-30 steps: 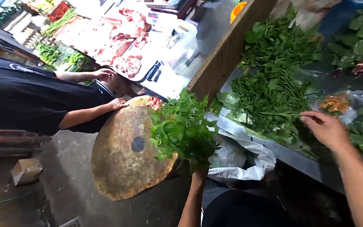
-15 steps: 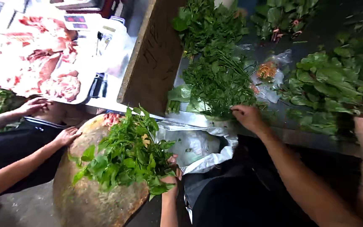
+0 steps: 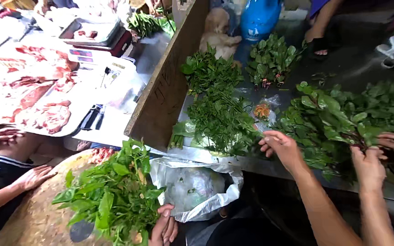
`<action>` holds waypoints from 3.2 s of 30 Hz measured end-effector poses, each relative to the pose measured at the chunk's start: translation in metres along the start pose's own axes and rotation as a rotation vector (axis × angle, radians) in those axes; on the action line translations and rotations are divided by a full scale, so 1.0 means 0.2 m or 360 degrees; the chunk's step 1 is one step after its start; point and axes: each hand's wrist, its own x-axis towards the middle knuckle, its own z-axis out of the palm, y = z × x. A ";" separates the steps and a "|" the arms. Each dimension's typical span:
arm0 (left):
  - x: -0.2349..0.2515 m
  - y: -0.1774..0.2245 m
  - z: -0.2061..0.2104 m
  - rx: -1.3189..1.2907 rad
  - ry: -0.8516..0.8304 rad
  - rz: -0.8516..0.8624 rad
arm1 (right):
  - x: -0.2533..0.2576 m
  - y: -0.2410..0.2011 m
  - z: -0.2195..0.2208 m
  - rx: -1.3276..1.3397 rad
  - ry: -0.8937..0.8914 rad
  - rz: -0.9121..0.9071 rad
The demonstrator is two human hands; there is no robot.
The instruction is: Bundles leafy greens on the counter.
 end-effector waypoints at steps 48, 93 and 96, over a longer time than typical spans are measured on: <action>0.10 0.25 0.07 0.2810 -0.0397 -0.0413 | -0.34 0.09 1.09 -0.0059 -0.2516 0.0802; -0.25 0.90 -0.99 0.0358 0.0414 0.0358 | 0.20 0.01 2.54 -0.1854 -0.0716 -0.0187; -0.26 0.95 -1.06 0.0238 0.0398 0.0578 | 0.17 -0.03 2.52 -0.1936 -0.0839 -0.0231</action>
